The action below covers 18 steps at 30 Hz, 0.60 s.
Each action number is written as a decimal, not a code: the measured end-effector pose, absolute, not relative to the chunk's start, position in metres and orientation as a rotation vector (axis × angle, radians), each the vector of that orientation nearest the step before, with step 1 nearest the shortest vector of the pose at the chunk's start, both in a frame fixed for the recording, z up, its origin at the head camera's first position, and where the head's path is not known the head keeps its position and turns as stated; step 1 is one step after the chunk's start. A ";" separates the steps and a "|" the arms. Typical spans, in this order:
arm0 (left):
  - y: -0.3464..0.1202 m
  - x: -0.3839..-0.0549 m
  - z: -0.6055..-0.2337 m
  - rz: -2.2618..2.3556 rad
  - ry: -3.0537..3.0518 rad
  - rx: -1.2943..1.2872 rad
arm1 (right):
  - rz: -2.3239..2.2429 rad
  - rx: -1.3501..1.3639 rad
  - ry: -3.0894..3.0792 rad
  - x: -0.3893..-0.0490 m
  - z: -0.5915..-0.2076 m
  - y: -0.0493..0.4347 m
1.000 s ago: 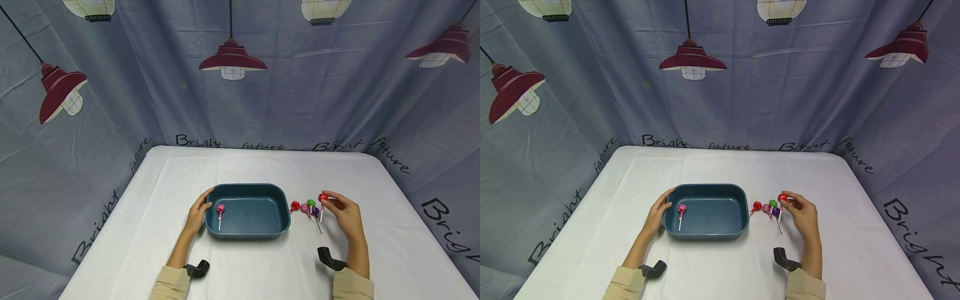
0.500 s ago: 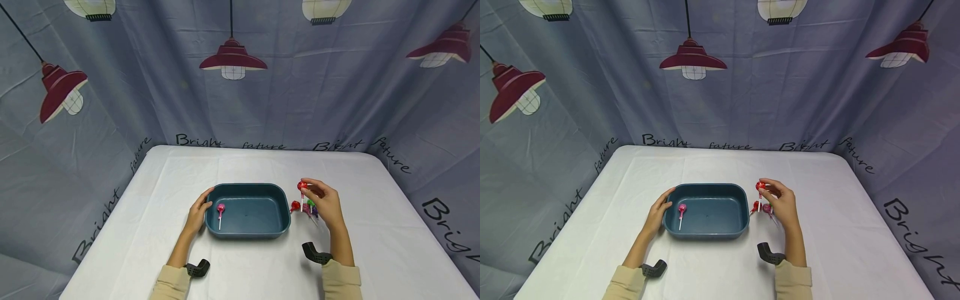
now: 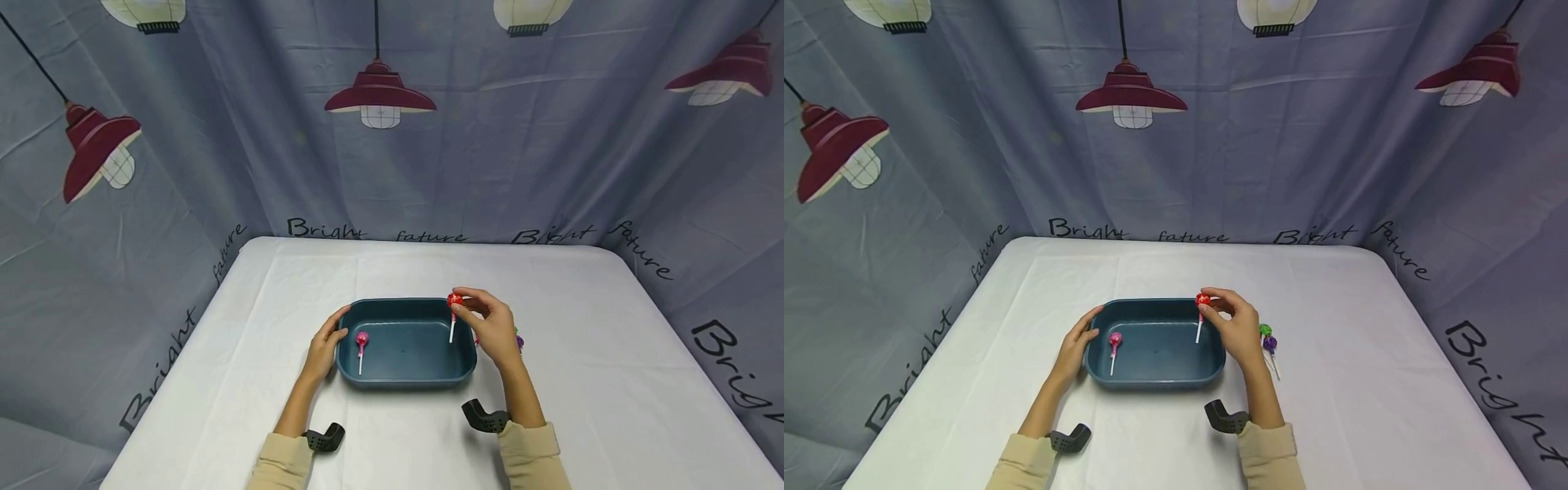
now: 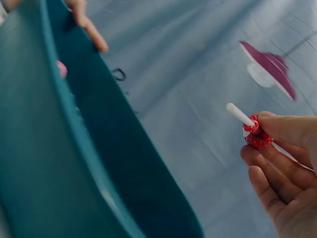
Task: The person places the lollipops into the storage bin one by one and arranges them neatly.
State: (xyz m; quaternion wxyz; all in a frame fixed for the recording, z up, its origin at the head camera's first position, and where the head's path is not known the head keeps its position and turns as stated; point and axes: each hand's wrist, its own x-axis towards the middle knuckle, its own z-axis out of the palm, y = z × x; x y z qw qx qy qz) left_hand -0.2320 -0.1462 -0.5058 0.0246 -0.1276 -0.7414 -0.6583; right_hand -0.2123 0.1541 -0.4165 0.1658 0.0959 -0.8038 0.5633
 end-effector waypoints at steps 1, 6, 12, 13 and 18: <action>-0.146 -0.232 -0.505 -2.038 -2.293 -0.394 | 1.602 0.282 -2.302 -0.212 -0.415 0.149; -0.146 -0.233 -0.505 -2.033 -2.298 -0.384 | 1.608 0.310 -2.354 -0.224 -0.433 0.129; -0.147 -0.233 -0.506 -2.030 -2.296 -0.378 | 1.630 0.350 -2.427 -0.241 -0.457 0.107; -0.147 -0.234 -0.506 -2.032 -2.296 -0.382 | 1.627 0.353 -2.441 -0.243 -0.459 0.103; -0.147 -0.234 -0.504 -2.031 -2.305 -0.372 | 1.646 0.377 -2.513 -0.251 -0.468 0.083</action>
